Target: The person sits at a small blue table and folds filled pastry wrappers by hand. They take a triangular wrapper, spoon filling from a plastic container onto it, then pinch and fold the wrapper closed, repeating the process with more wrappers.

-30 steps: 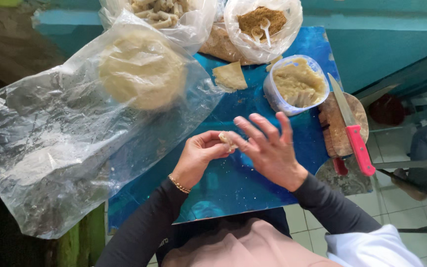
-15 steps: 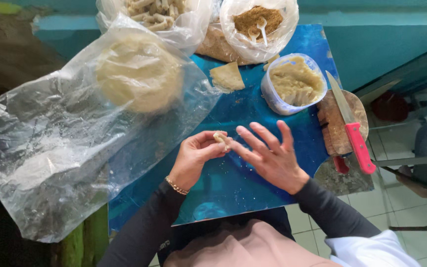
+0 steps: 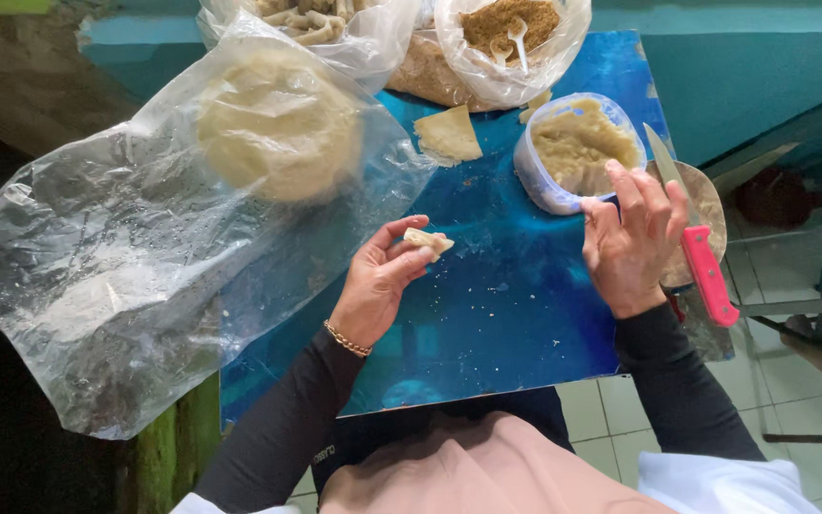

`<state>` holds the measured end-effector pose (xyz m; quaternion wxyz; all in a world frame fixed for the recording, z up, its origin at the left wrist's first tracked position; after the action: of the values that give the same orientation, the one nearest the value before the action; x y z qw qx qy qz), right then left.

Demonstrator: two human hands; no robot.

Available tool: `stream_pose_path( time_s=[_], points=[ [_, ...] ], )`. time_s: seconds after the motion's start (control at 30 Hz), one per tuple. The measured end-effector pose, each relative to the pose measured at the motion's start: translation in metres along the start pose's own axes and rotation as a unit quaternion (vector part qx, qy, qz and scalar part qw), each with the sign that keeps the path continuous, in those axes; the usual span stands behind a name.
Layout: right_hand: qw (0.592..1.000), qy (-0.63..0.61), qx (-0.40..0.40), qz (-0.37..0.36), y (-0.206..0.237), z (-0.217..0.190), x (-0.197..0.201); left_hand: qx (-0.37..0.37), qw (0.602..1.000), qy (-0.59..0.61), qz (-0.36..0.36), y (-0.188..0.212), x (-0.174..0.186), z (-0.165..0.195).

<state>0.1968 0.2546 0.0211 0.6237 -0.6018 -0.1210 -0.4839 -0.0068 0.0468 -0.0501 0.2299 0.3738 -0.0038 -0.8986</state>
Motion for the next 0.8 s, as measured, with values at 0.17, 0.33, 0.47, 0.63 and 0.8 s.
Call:
stream_pose_path(
  time_s=[0.17, 0.33, 0.47, 0.63, 0.8],
  points=[
    [0.958, -0.276, -0.018, 0.072, -0.012, -0.066, 0.038, -0.008, 0.999, 0.048, 0.015, 0.0, -0.01, -0.012],
    [0.929, -0.361, -0.004, 0.083, -0.017, -0.115, 0.046, -0.009, 0.997, 0.081, -0.013, 0.009, -0.028, -0.034],
    [0.94, -0.336, 0.01, 0.056, -0.009, -0.111, 0.048, 0.021, 0.997, 0.073, -0.008, 0.017, -0.027, -0.044],
    [0.947, -0.319, 0.022, 0.021, 0.012, -0.104, 0.047, -0.019, 0.994, -0.107, 0.005, 0.024, -0.019, -0.041],
    [0.942, -0.329, 0.059, -0.024, 0.028, -0.1, 0.043, -0.031, 0.946, -0.322, 0.022, 0.035, -0.024, -0.036]
  ],
)
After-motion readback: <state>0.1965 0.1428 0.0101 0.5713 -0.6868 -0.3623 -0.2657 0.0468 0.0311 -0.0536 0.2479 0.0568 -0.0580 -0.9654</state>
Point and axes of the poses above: each hand's wrist, its own y-axis away from the middle knuckle, its own x-axis out of the back of the hand, z = x × y, the point moved 4 cm from there along -y, towards the middle knuckle, and after that the axes turned 3 degrees about x, right-handed, at the moved point
